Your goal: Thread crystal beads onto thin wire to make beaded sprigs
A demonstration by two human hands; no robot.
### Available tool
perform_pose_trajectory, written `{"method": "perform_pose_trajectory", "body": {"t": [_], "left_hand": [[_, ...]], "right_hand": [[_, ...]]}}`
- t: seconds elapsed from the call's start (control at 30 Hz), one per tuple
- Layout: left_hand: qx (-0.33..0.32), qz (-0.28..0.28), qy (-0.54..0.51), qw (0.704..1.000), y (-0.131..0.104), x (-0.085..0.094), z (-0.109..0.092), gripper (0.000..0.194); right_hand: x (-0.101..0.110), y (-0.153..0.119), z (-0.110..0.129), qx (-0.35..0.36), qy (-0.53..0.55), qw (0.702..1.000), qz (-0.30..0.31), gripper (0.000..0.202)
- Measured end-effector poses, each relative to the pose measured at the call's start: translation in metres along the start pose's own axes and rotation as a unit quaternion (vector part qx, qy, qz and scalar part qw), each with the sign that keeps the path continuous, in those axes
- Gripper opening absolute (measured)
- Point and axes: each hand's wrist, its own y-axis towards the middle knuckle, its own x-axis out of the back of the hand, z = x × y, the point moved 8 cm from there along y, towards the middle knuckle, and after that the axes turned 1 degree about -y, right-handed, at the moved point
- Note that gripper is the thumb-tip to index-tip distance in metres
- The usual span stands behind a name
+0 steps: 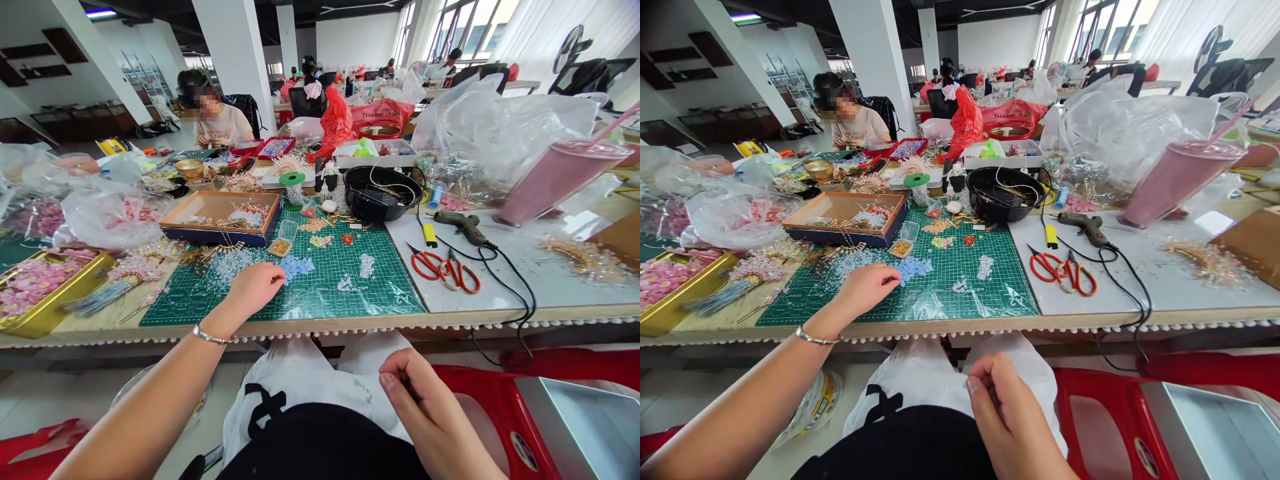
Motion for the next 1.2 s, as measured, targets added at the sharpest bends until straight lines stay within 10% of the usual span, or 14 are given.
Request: {"method": "perform_pose_trajectory", "body": {"t": [0.17, 0.5, 0.8, 0.97, 1.2], "left_hand": [[-0.042, 0.008, -0.015, 0.999, 0.001, -0.006, -0.031, 0.027], [-0.184, 0.108, -0.021, 0.977, 0.09, -0.056, -0.145, 0.022], [-0.195, 0.14, -0.018, 0.971, 0.105, -0.085, -0.164, 0.026], [-0.193, 0.124, -0.067, 0.971, 0.105, -0.062, -0.166, 0.018], [-0.167, 0.065, -0.264, 0.948, 0.061, 0.02, -0.168, 0.018]], "right_hand": [[-0.017, 0.002, 0.006, -0.006, 0.038, 0.997, 0.07, 0.017], [-0.008, -0.01, 0.007, 0.0, 0.044, 0.995, 0.092, 0.014], [-0.002, -0.013, -0.003, -0.022, 0.073, 0.991, 0.111, 0.013], [0.001, -0.009, -0.003, -0.021, 0.075, 0.993, 0.094, 0.014], [0.027, -0.005, -0.006, -0.009, 0.055, 0.998, -0.031, 0.017]]}}
